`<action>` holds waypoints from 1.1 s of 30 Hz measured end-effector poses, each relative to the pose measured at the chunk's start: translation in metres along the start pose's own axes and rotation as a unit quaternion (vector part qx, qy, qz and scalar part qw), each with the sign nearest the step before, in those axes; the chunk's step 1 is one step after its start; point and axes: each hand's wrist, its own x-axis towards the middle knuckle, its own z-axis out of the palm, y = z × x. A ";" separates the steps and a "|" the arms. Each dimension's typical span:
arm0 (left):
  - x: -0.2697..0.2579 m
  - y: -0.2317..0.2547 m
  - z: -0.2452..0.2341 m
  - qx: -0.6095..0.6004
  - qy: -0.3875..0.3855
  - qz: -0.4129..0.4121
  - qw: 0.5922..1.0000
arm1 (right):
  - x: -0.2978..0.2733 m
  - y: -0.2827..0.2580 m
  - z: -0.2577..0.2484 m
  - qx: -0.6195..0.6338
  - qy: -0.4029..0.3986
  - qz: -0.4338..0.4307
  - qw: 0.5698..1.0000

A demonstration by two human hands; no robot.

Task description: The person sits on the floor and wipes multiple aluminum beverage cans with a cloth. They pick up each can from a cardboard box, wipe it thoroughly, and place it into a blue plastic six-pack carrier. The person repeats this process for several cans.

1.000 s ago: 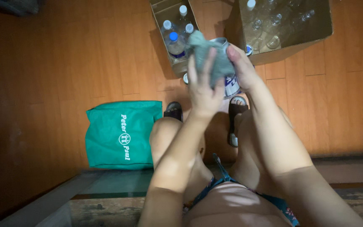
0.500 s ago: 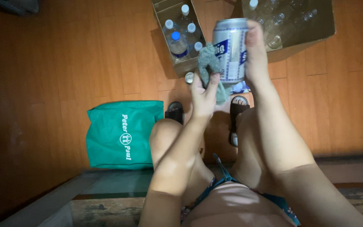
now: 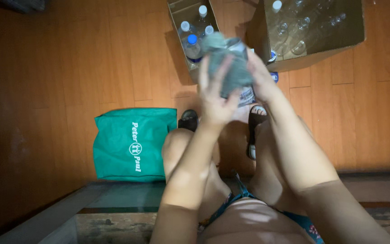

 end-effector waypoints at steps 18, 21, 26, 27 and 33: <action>-0.019 0.036 0.019 0.111 -0.054 0.033 0.992 | 0.010 0.013 -0.031 0.051 0.043 -0.045 0.997; -0.011 0.020 0.006 0.065 -0.004 0.031 0.997 | 0.002 0.013 -0.025 0.031 -0.017 -0.006 0.999; -0.023 -0.032 0.029 -0.228 0.074 -0.186 0.953 | -0.005 0.016 -0.022 0.132 0.027 0.044 0.990; -0.030 -0.038 0.037 -0.222 0.060 -0.251 0.940 | -0.004 0.017 -0.024 0.149 0.063 0.039 0.986; -0.050 -0.021 0.052 -0.286 -0.006 -0.273 0.918 | -0.005 0.014 -0.047 0.027 0.172 -0.099 0.980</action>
